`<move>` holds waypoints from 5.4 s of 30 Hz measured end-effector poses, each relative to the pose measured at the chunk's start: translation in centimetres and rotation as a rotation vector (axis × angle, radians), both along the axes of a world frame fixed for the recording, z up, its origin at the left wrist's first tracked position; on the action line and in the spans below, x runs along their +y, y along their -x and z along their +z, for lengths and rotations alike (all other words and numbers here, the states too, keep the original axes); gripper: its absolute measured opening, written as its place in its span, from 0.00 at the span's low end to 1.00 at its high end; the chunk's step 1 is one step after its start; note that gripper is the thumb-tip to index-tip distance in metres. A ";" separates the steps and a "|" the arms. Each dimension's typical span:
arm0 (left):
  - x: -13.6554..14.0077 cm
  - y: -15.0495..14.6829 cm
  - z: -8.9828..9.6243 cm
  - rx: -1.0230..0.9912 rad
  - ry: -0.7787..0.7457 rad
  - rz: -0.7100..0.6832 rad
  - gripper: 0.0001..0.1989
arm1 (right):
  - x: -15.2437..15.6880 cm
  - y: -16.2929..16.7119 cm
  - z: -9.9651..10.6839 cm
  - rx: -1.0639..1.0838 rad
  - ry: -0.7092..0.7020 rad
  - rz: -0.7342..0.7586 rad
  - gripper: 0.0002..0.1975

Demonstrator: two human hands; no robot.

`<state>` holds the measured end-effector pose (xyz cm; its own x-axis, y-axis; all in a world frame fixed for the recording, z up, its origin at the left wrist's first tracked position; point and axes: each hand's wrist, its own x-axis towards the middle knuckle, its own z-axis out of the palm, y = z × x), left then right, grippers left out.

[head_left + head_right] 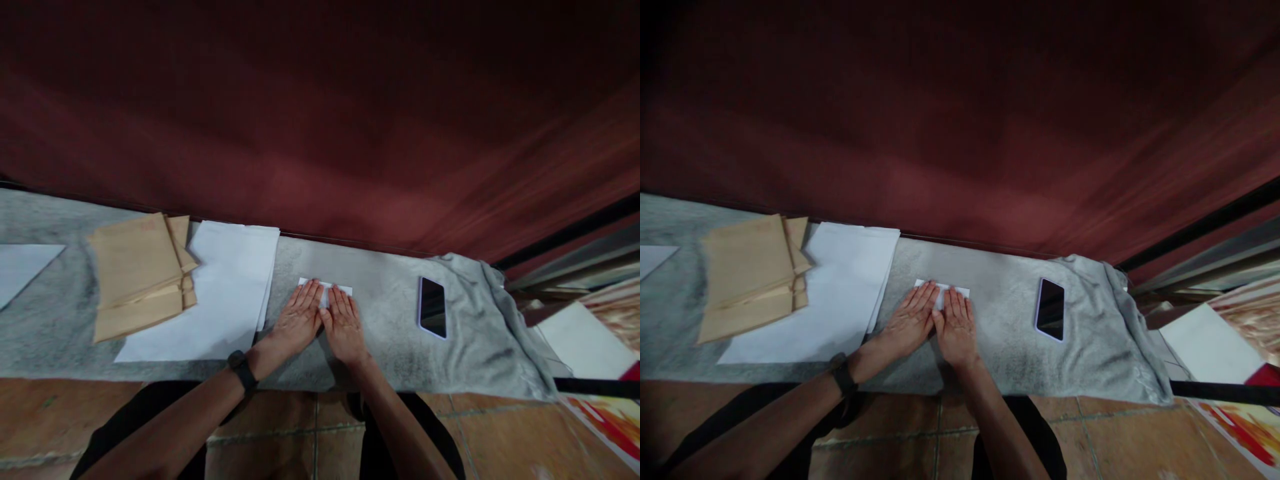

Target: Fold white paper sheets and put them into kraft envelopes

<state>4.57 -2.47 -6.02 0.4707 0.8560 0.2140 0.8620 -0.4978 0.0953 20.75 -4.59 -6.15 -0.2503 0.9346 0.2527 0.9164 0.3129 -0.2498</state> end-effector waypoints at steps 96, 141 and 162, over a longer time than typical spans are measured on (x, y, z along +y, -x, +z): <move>-0.2 1.4 0.3 -0.002 0.055 0.264 0.37 | -0.1 -2.3 -1.7 -0.057 -0.055 -0.131 0.34; 2.7 3.8 4.2 -0.405 0.155 -0.126 0.09 | 2.8 -8.9 0.5 0.249 0.185 0.079 0.29; 4.6 1.4 1.1 -0.935 0.382 0.292 0.35 | 2.5 -5.3 2.6 0.438 0.196 -0.362 0.13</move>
